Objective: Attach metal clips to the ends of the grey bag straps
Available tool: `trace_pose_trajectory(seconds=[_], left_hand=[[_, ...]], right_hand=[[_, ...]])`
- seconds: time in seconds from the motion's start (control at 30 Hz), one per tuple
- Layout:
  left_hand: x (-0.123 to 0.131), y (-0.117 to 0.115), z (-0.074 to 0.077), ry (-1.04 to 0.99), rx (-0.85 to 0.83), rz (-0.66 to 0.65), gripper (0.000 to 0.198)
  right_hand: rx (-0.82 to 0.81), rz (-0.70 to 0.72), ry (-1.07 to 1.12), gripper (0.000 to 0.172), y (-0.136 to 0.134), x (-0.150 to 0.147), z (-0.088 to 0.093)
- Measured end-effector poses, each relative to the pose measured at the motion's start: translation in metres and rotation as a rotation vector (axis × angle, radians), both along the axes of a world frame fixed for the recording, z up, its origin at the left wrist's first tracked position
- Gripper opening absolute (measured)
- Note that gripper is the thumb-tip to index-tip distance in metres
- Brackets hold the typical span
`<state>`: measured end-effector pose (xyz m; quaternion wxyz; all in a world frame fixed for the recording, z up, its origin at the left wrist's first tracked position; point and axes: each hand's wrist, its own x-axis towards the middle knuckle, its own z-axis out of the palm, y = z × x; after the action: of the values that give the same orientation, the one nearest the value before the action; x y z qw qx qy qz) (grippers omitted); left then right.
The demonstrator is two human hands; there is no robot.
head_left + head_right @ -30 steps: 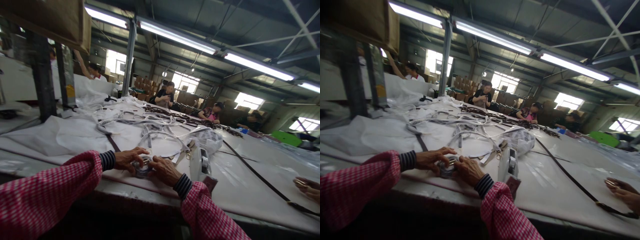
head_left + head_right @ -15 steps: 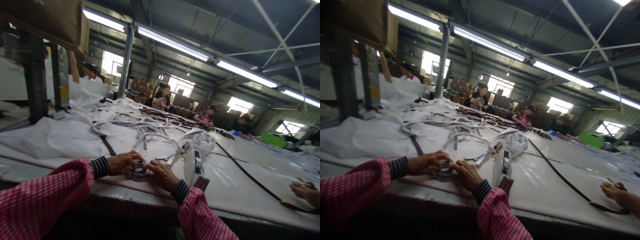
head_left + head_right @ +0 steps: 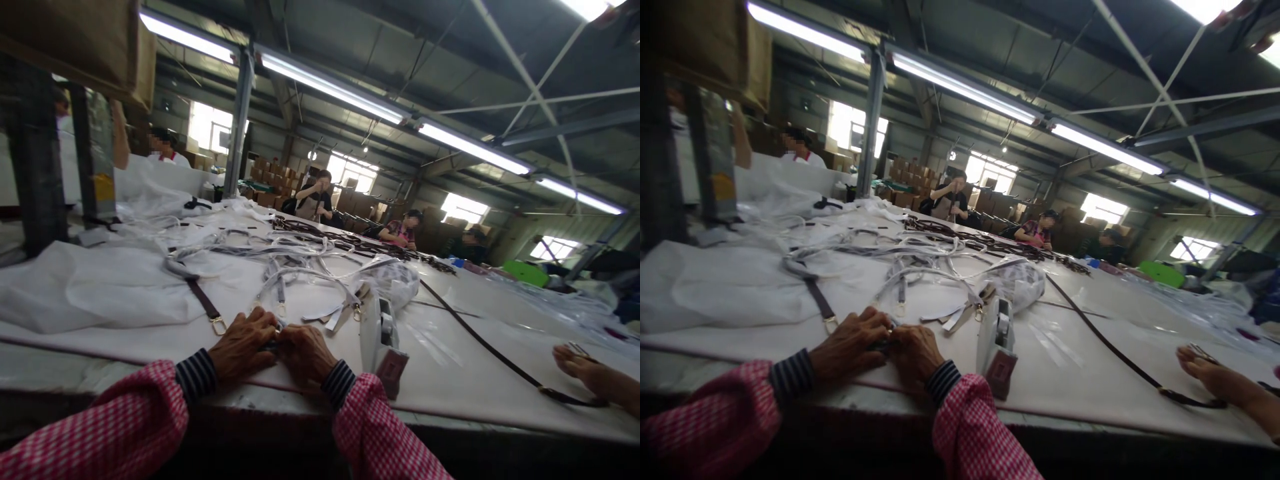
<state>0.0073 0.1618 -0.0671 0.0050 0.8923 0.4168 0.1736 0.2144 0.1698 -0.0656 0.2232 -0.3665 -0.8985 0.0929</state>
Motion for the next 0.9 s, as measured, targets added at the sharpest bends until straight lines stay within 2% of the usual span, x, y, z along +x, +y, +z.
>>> trace_pose_trajectory(seconds=[0.1,0.2,0.37,0.47,0.6,0.7,0.77,0.9], left_hand=[[0.003,-0.001,-0.007,-0.023,0.007,0.032,0.013],[0.003,-0.003,-0.013,-0.038,0.014,0.037,0.008],[0.004,-0.006,-0.021,-0.116,0.179,0.039,0.007],[0.006,-0.008,-0.021,-0.125,0.184,0.018,0.007],[0.005,-0.006,-0.018,-0.125,0.081,0.038,0.007],[0.004,-0.002,-0.018,-0.158,0.066,0.06,0.008],[0.001,0.0,-0.017,-0.19,0.039,0.071,0.007],[-0.006,-0.002,-0.004,-0.407,-0.126,0.09,0.009]], right_hand=[[-0.04,0.022,0.007,0.013,0.003,0.002,0.004],[-0.064,0.007,0.01,0.017,0.016,0.017,0.015],[0.091,-0.329,0.018,0.022,0.045,0.068,0.031],[0.139,-0.451,-0.049,0.028,0.048,0.091,0.022],[0.113,-0.436,-0.115,0.035,0.041,0.094,-0.005],[0.092,-0.414,-0.092,0.023,0.038,0.088,-0.019],[0.097,-0.414,-0.047,0.017,0.037,0.084,-0.021],[0.139,-0.4,0.06,0.023,0.031,0.081,-0.018]])
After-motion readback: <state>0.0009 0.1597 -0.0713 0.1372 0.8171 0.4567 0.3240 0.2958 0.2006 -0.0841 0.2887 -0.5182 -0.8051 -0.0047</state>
